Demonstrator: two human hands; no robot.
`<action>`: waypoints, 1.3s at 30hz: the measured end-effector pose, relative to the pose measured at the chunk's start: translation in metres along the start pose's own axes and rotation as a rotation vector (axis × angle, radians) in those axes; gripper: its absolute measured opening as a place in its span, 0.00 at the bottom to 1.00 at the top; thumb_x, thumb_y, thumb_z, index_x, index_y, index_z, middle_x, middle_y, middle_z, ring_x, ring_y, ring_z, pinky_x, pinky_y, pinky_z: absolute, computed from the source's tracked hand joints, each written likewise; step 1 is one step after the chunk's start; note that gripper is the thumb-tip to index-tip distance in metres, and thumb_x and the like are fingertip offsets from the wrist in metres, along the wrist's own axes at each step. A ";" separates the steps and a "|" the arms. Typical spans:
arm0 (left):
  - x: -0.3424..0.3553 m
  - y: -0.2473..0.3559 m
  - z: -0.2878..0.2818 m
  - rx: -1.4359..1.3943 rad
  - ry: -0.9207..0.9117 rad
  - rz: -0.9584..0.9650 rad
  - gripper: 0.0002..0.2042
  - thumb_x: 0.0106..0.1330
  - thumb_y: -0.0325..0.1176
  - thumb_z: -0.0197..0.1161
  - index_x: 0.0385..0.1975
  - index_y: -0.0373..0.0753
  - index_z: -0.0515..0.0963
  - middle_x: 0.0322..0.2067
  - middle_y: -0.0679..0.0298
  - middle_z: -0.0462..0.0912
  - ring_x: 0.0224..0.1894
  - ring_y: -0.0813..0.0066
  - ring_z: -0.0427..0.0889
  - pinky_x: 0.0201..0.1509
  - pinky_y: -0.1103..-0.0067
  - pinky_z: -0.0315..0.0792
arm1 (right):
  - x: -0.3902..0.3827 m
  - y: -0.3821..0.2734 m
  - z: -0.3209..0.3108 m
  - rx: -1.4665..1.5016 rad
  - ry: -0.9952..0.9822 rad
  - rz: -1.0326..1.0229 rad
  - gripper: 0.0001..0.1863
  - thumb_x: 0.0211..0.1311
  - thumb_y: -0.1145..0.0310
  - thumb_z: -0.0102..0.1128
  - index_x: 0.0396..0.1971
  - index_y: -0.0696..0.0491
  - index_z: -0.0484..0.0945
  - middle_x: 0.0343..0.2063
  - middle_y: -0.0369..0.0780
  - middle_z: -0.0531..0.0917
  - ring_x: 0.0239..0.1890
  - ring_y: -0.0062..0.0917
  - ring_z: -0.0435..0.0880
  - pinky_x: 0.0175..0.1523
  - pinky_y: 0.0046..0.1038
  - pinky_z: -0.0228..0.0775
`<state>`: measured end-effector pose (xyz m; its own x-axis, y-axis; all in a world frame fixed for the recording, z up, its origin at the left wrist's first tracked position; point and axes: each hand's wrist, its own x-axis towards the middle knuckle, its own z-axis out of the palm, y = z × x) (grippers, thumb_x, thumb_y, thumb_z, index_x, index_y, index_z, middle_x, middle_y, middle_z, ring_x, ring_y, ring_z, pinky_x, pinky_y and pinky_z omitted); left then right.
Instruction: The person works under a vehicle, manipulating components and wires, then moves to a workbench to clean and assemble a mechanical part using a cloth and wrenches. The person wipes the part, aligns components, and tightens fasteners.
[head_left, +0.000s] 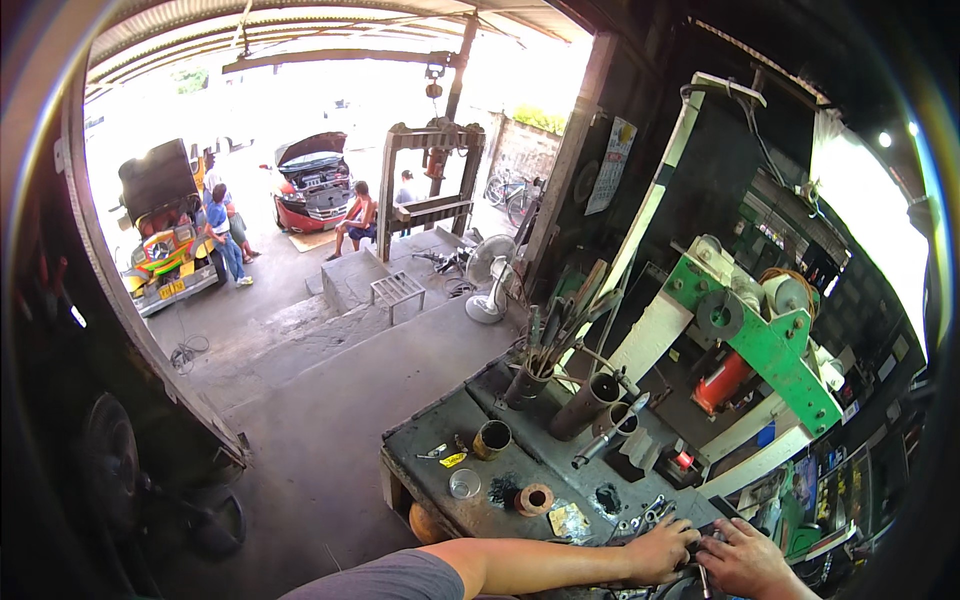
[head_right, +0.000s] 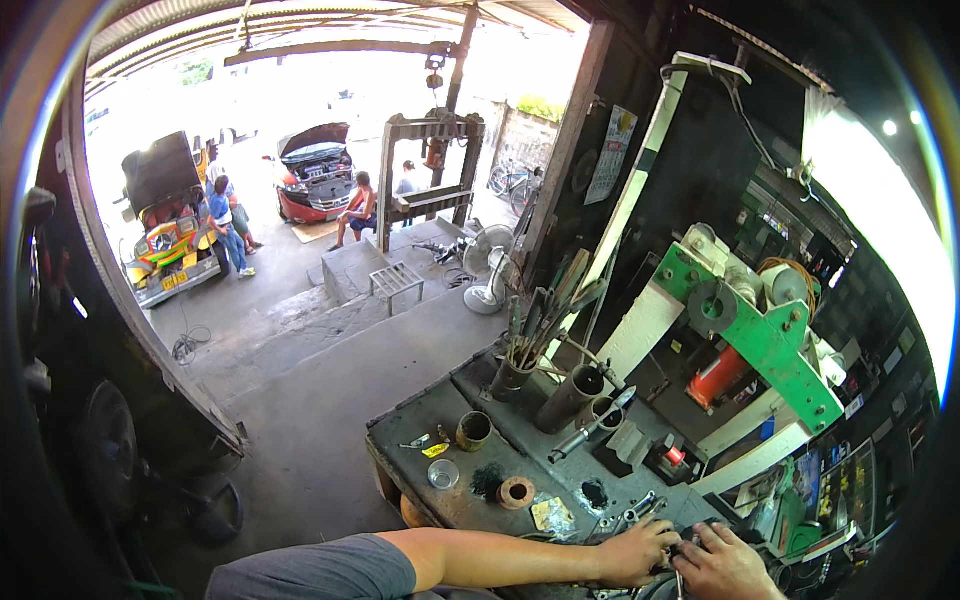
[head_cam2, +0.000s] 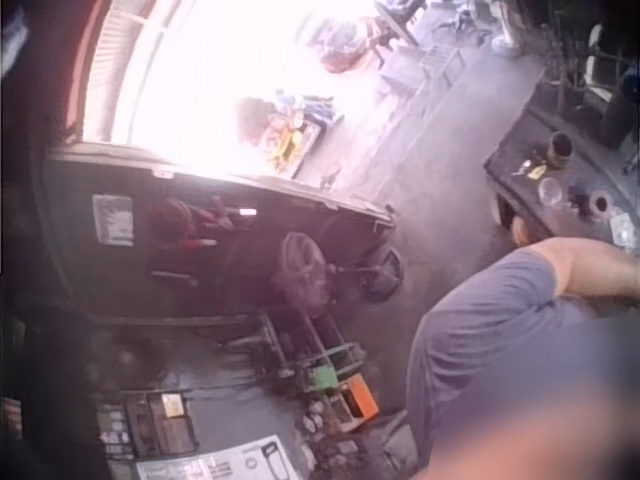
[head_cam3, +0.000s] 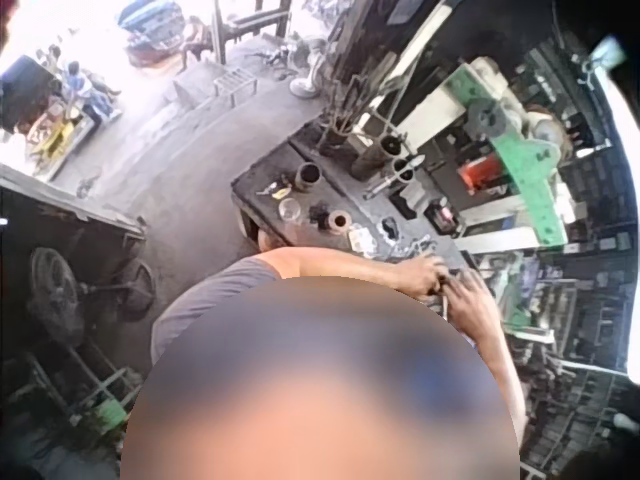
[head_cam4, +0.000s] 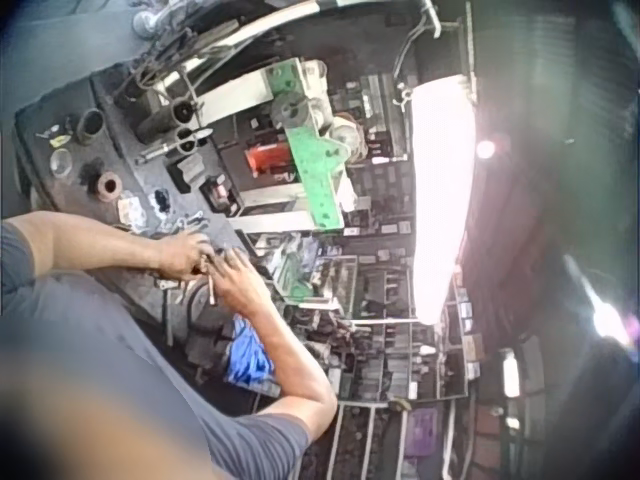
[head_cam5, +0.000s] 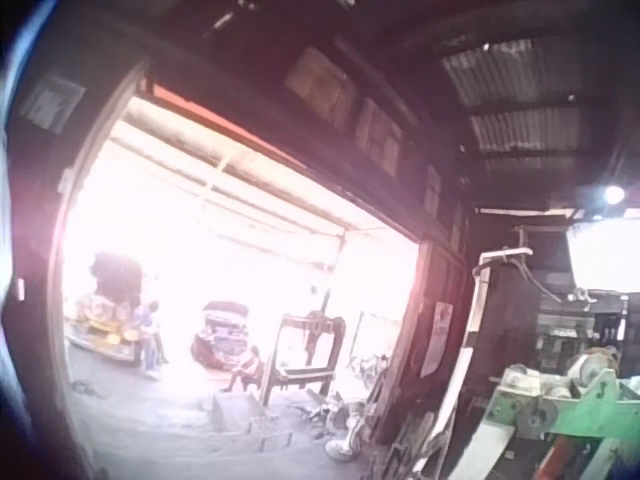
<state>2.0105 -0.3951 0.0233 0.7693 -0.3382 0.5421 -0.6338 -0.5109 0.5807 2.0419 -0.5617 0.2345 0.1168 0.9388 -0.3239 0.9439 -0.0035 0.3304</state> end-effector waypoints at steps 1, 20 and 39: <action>-0.001 0.001 0.000 0.007 0.023 0.000 0.12 0.59 0.39 0.75 0.37 0.38 0.92 0.65 0.55 0.76 0.74 0.48 0.69 0.79 0.43 0.63 | 0.006 0.000 0.002 0.064 0.126 0.023 0.27 0.75 0.46 0.67 0.28 0.57 0.91 0.28 0.49 0.92 0.37 0.51 0.93 0.49 0.48 0.85; -0.001 0.005 -0.001 -0.041 0.067 -0.021 0.10 0.63 0.39 0.75 0.37 0.39 0.92 0.64 0.54 0.77 0.74 0.45 0.69 0.78 0.51 0.67 | 0.018 -0.004 0.014 0.762 -0.335 1.124 0.28 0.73 0.45 0.71 0.27 0.57 0.90 0.26 0.53 0.89 0.39 0.47 0.94 0.55 0.50 0.84; 0.003 -0.004 -0.006 -0.059 -0.001 0.068 0.12 0.62 0.37 0.75 0.41 0.38 0.91 0.64 0.55 0.77 0.72 0.48 0.71 0.73 0.55 0.72 | -0.004 0.014 -0.007 -0.159 0.199 -0.046 0.18 0.56 0.48 0.77 0.33 0.48 0.91 0.25 0.41 0.89 0.31 0.39 0.91 0.56 0.41 0.79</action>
<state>2.0144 -0.3888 0.0263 0.7245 -0.3715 0.5806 -0.6881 -0.4396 0.5773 2.0524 -0.5633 0.2464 -0.0032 0.9861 -0.1664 0.8843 0.0805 0.4599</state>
